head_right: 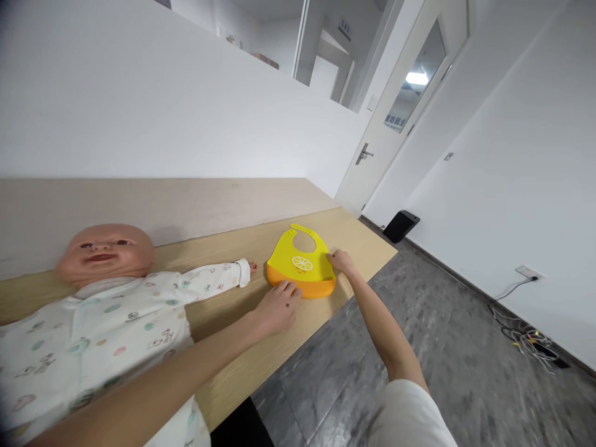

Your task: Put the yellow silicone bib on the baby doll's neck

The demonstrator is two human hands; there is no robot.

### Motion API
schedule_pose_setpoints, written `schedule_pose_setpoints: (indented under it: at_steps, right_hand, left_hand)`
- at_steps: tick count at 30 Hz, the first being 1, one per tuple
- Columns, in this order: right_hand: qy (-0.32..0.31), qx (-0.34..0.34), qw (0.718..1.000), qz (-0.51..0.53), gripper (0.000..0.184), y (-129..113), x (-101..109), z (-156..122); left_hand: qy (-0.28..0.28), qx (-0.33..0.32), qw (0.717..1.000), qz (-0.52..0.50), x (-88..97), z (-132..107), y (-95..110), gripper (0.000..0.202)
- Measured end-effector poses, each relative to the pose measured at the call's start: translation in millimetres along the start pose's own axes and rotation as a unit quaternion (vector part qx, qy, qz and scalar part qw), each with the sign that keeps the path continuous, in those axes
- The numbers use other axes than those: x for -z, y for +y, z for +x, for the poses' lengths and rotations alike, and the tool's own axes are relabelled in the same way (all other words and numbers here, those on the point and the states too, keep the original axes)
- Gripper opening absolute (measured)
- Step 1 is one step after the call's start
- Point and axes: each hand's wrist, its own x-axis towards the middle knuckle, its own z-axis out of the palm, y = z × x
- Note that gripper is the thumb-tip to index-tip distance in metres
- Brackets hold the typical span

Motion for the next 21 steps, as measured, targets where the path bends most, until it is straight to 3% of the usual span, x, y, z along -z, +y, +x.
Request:
schedule_pose_setpoints:
  at_steps: [5,12,21]
  right_hand:
    - [-0.004,0.004,1.0,-0.01,0.043,-2,1,-15]
    - [0.038,-0.016,0.999,-0.028,0.06,-4,-9,-60]
    - [0.002,0.003,1.0,-0.002,0.043,9,-13,-88]
  left_hand:
    - [-0.015,-0.019,1.0,-0.002,2.4,-1,-6,0.044]
    - [-0.001,-0.009,1.0,0.014,1.0,-4,-5,0.045]
    - [0.017,-0.037,0.999,0.025,-0.5,-4,-13,0.042]
